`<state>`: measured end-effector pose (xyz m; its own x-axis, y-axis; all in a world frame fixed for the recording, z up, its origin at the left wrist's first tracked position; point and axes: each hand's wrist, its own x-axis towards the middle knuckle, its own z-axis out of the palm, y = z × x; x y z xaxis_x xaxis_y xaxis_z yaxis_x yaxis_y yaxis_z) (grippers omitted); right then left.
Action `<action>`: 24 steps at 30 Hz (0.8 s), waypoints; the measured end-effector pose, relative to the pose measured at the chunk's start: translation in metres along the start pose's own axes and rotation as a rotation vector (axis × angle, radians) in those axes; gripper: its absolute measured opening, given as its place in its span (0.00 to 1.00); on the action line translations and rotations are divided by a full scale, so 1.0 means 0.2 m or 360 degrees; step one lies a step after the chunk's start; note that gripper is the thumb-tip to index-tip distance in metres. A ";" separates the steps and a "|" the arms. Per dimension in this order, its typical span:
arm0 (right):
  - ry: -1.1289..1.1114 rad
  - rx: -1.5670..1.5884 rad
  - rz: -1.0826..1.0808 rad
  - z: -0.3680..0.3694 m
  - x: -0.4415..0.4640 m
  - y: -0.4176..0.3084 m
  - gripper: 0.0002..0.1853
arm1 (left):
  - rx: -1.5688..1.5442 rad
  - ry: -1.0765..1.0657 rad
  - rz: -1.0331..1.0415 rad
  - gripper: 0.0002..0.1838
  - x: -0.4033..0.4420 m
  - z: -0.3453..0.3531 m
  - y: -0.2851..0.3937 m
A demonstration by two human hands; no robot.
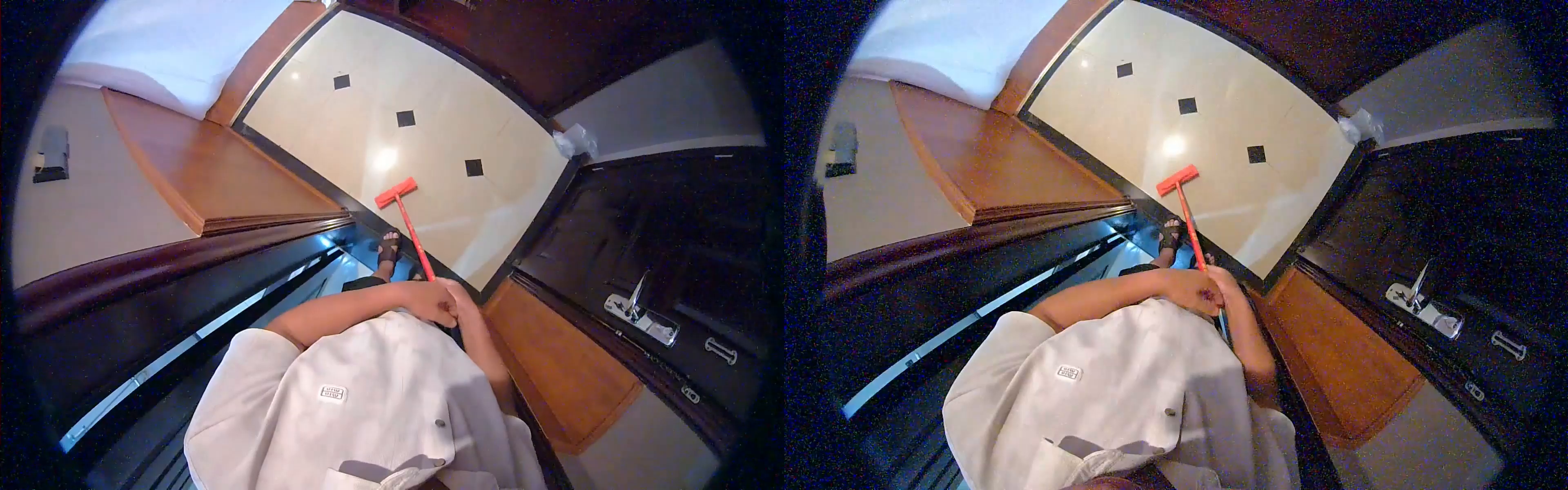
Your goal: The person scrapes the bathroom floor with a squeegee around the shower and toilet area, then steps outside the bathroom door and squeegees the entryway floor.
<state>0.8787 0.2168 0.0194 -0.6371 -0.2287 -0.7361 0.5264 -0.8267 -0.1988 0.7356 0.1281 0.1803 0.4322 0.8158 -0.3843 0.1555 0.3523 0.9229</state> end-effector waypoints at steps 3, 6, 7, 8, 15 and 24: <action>0.0088 -0.0179 0.0056 -0.02 0.13 -0.09 0.08 | -0.0022 0.0376 0.0129 0.19 0.02 0.02 -0.11; 0.0025 -0.0421 -0.0059 0.09 0.15 -0.15 0.07 | 0.0091 0.0650 0.0025 0.14 -0.01 -0.03 -0.10; 0.0019 -0.0428 -0.0050 0.08 0.12 -0.16 0.07 | 0.0086 0.0661 0.0020 0.14 -0.01 -0.05 -0.10; 0.0101 -0.0600 -0.0043 0.12 0.01 -0.18 0.09 | 0.0087 0.0661 -0.0073 0.14 -0.04 -0.08 -0.06; 0.0824 -0.1434 0.0296 0.03 -0.48 0.16 0.16 | 0.0074 0.0894 -0.0092 0.15 -0.16 -0.02 -0.04; 0.0961 -0.1773 0.0052 -0.09 -0.56 0.12 0.19 | 0.0077 0.0842 -0.0263 0.18 -0.10 -0.02 -0.07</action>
